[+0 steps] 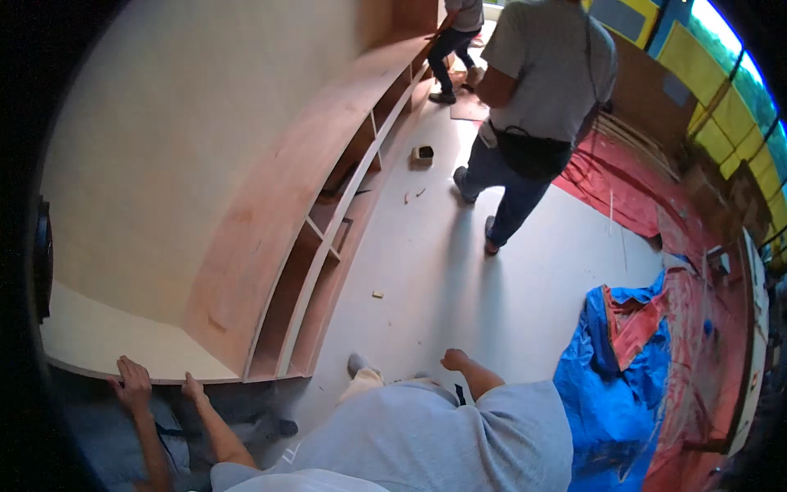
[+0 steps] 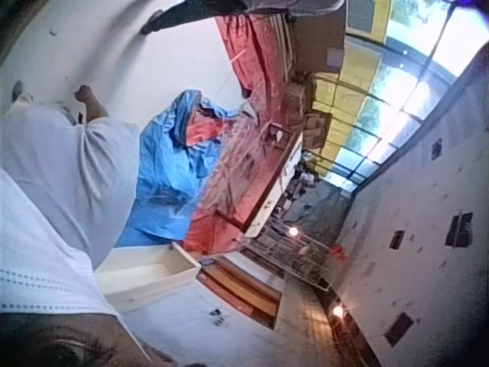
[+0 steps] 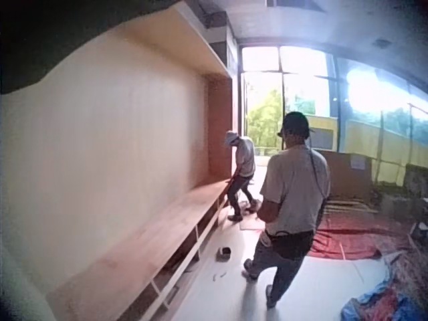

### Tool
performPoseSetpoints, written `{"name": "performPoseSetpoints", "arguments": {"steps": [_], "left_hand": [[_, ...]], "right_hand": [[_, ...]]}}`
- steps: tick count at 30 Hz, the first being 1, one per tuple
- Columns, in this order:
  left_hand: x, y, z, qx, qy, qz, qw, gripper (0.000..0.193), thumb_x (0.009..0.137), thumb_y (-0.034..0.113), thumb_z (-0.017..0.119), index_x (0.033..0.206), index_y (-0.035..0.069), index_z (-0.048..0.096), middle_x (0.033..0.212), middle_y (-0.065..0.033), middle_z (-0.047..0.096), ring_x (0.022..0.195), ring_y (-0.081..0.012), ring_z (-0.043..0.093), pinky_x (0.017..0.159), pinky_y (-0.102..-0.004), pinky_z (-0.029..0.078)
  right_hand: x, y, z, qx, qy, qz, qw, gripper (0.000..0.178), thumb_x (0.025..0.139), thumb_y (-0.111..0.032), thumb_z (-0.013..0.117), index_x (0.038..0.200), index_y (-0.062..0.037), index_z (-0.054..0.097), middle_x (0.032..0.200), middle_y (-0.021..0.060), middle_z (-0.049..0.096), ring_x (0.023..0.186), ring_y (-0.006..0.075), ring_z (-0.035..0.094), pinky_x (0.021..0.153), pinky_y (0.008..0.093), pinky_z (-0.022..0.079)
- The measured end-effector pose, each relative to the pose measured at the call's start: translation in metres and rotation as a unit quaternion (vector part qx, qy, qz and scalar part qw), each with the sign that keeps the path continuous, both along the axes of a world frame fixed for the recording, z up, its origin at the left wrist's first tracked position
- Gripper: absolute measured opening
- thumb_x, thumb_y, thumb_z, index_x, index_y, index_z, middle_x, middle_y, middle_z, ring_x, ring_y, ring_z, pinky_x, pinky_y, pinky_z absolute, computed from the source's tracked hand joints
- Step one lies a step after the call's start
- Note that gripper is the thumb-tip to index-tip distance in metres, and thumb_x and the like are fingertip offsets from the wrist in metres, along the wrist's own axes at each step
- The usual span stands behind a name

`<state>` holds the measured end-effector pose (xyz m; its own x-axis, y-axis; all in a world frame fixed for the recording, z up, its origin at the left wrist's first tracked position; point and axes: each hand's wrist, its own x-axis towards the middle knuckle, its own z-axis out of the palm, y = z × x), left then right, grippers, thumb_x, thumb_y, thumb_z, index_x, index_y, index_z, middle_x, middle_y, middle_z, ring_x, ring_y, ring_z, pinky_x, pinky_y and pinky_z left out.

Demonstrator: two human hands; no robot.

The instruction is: The person assists others in positioning a wooden cabinet along a wall, checks alignment using an L-square ruler, and installs a trim strip onto the cabinet edge by pressing it by hand and tapping it with a rubber mallet.

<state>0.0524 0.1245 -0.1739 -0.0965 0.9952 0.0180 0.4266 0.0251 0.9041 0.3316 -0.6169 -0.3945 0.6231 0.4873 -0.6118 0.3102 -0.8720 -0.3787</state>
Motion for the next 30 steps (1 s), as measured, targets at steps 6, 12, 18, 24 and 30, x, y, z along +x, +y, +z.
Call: {"name": "performPoseSetpoints", "arguments": {"steps": [6,12,18,24,30], "left_hand": [[-0.032,0.029,-0.010,0.015,0.111,0.031,0.993,0.052,0.082,0.037,0.053,0.093,-0.014,0.057,0.089,-0.0264,0.061,0.076,-0.0343,0.061,0.073,-0.0417,0.047],[-0.025,0.027,-0.003,0.039,0.177,0.018,0.983,0.049,0.081,0.037,0.054,0.089,-0.012,0.059,0.088,-0.0262,0.061,0.080,-0.0386,0.060,0.073,-0.0435,0.046],[-0.011,0.012,0.001,0.050,0.212,0.003,0.976,0.051,0.079,0.039,0.055,0.079,-0.011,0.060,0.076,-0.0229,0.062,0.077,-0.0377,0.060,0.070,-0.0440,0.046],[0.000,-0.012,0.014,0.053,0.302,0.050,0.951,0.053,0.079,0.042,0.053,0.082,-0.010,0.061,0.084,-0.0231,0.062,0.079,-0.0374,0.060,0.071,-0.0444,0.046],[-0.016,0.004,0.006,0.052,0.309,0.031,0.949,0.054,0.079,0.043,0.053,0.084,-0.010,0.061,0.088,-0.0260,0.061,0.083,-0.0400,0.058,0.074,-0.0448,0.045]], "right_hand": [[0.008,0.017,0.019,0.021,0.003,0.010,1.000,0.041,0.081,-0.035,0.045,0.088,0.0013,0.063,0.096,0.0201,0.060,0.094,0.0352,0.055,0.084,0.0420,0.043],[0.008,0.026,0.024,0.081,-0.009,0.030,0.996,0.039,0.081,-0.035,0.047,0.090,-0.0011,0.064,0.095,0.0197,0.060,0.092,0.0363,0.055,0.083,0.0431,0.043],[0.013,0.026,0.017,0.037,-0.004,0.016,0.999,0.039,0.081,-0.036,0.047,0.088,-0.0017,0.064,0.095,0.0186,0.060,0.092,0.0368,0.055,0.082,0.0435,0.044],[0.017,0.026,0.017,0.023,0.006,0.002,1.000,0.038,0.081,-0.037,0.049,0.088,-0.0025,0.064,0.098,0.0188,0.060,0.094,0.0354,0.055,0.083,0.0423,0.044],[0.013,0.032,0.032,0.039,0.012,-0.033,0.999,0.037,0.080,-0.035,0.051,0.087,-0.0015,0.064,0.094,0.0187,0.062,0.091,0.0354,0.057,0.081,0.0415,0.045]]}}
